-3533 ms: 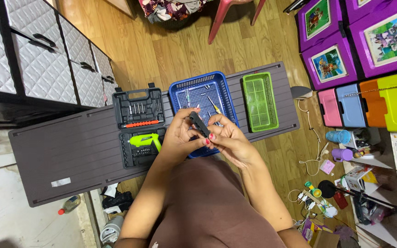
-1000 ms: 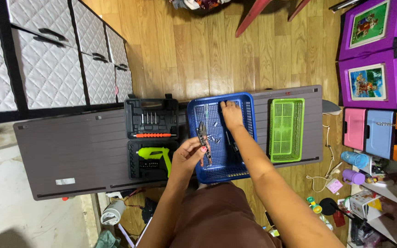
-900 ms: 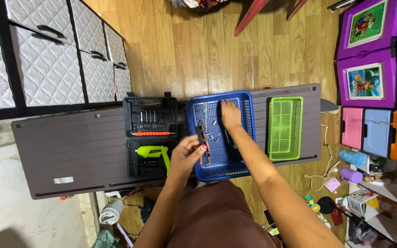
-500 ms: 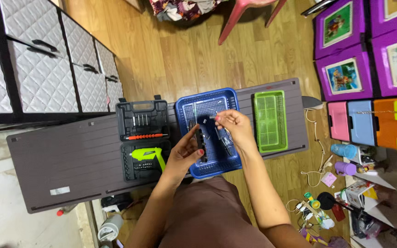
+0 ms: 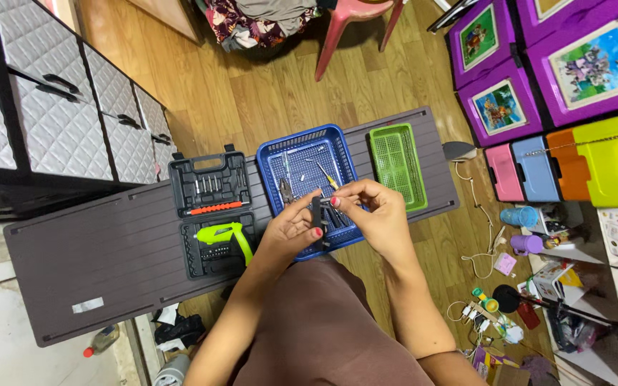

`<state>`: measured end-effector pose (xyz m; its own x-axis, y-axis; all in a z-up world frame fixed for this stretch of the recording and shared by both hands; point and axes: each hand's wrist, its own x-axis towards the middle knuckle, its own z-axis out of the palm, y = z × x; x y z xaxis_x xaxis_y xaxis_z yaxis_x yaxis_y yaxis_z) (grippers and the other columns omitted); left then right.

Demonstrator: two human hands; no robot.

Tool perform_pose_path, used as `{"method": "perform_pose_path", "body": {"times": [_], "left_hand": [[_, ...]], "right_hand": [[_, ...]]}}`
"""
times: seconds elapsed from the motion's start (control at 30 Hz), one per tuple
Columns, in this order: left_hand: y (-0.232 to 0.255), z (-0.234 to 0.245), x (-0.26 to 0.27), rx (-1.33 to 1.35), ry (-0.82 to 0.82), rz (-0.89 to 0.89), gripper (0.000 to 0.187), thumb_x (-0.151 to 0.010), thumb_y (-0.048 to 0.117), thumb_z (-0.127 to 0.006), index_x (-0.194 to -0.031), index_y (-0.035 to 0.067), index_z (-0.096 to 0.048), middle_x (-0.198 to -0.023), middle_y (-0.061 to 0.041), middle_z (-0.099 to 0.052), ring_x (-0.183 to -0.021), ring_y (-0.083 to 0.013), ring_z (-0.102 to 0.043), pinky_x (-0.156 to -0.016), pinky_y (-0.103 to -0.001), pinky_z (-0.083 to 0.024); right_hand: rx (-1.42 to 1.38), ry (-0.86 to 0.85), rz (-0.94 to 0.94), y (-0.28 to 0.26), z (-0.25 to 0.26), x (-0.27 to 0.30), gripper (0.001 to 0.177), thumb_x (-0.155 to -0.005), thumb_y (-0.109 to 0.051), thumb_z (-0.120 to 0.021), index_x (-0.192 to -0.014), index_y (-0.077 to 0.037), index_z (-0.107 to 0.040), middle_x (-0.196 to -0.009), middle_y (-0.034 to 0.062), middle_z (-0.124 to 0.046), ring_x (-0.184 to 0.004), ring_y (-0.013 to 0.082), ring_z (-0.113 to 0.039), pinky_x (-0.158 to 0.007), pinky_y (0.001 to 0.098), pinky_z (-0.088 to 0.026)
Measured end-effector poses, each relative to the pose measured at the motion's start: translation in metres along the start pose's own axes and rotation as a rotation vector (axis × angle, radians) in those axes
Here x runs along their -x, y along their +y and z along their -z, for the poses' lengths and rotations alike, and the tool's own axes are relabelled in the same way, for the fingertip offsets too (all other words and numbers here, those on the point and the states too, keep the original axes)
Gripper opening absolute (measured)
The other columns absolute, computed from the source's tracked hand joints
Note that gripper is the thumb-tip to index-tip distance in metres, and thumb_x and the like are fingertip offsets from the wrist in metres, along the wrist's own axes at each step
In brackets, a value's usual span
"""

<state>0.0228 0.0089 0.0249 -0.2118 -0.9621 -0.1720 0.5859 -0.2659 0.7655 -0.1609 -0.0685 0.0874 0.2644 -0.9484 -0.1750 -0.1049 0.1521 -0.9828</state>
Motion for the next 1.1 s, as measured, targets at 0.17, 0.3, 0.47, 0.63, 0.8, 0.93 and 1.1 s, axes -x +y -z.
{"method": "perform_pose_path", "body": {"times": [0.17, 0.3, 0.47, 0.63, 0.8, 0.93, 1.1], "left_hand": [[-0.018, -0.004, 0.009, -0.127, -0.011, -0.096, 0.072, -0.095, -0.001, -0.071, -0.159, 0.001, -0.039, -0.106, -0.002, -0.064, -0.097, -0.0087, -0.06, -0.091, -0.024, -0.051], [-0.02, -0.017, 0.018, -0.296, 0.05, -0.178, 0.073, -0.093, -0.003, -0.073, -0.158, 0.001, -0.042, -0.106, -0.002, -0.065, -0.093, -0.0084, -0.059, -0.089, -0.024, -0.05], [-0.012, -0.035, 0.03, -0.371, 0.115, -0.208, 0.071, -0.093, -0.001, -0.073, -0.157, 0.002, -0.043, -0.105, -0.001, -0.06, -0.093, -0.0073, -0.055, -0.086, -0.023, -0.049], [-0.012, -0.04, 0.037, -0.383, 0.108, -0.232, 0.07, -0.094, 0.001, -0.073, -0.157, 0.002, -0.043, -0.106, -0.001, -0.057, -0.094, -0.0079, -0.053, -0.087, -0.023, -0.048], [-0.027, -0.034, 0.032, -0.098, 0.025, -0.182, 0.07, -0.097, 0.001, -0.069, -0.16, 0.004, -0.037, -0.114, -0.002, -0.061, -0.103, -0.0086, -0.059, -0.097, -0.024, -0.049], [-0.041, -0.025, 0.031, -0.055, 0.097, -0.219, 0.068, -0.098, -0.003, -0.066, -0.159, 0.001, -0.036, -0.123, -0.003, -0.062, -0.112, -0.0094, -0.059, -0.103, -0.025, -0.046], [-0.053, -0.014, 0.021, -0.113, 0.26, -0.235, 0.06, -0.098, -0.004, -0.066, -0.154, -0.004, -0.044, -0.121, -0.007, -0.068, -0.111, -0.0126, -0.064, -0.102, -0.028, -0.051]], "right_hand": [[-0.029, 0.023, 0.064, -0.002, 0.003, 0.018, 0.006, -0.086, 0.003, -0.078, -0.09, 0.0, -0.073, -0.096, 0.0049, -0.075, -0.083, 0.0061, -0.065, -0.076, 0.0214, -0.053], [-0.052, 0.076, 0.061, -0.002, -0.004, 0.031, 0.006, -0.086, 0.003, -0.078, -0.088, 0.0, -0.073, -0.095, 0.0058, -0.074, -0.08, 0.0059, -0.062, -0.073, 0.0211, -0.051], [-0.03, 0.124, 0.084, -0.005, -0.011, 0.043, 0.005, -0.085, 0.001, -0.079, -0.087, 0.0, -0.074, -0.095, 0.0056, -0.075, -0.079, 0.0055, -0.06, -0.072, 0.0204, -0.048], [0.005, 0.137, 0.114, -0.007, -0.014, 0.052, 0.004, -0.086, 0.0, -0.079, -0.088, 0.001, -0.075, -0.095, 0.0056, -0.075, -0.079, 0.0056, -0.059, -0.071, 0.0206, -0.046], [-0.109, 0.079, 0.042, -0.006, -0.008, 0.059, 0.013, -0.091, 0.0, -0.076, -0.104, 0.002, -0.075, -0.099, 0.0075, -0.074, -0.086, 0.0083, -0.063, -0.077, 0.0231, -0.05], [-0.277, 0.01, -0.005, -0.004, 0.0, 0.059, 0.023, -0.098, -0.002, -0.065, -0.12, 0.003, -0.069, -0.108, 0.01, -0.077, -0.101, 0.014, -0.072, -0.093, 0.0267, -0.057], [-0.28, 0.037, 0.067, 0.002, -0.001, 0.058, 0.025, -0.098, 0.0, -0.065, -0.122, 0.005, -0.066, -0.114, 0.0118, -0.075, -0.106, 0.0161, -0.072, -0.098, 0.0291, -0.056]]}}
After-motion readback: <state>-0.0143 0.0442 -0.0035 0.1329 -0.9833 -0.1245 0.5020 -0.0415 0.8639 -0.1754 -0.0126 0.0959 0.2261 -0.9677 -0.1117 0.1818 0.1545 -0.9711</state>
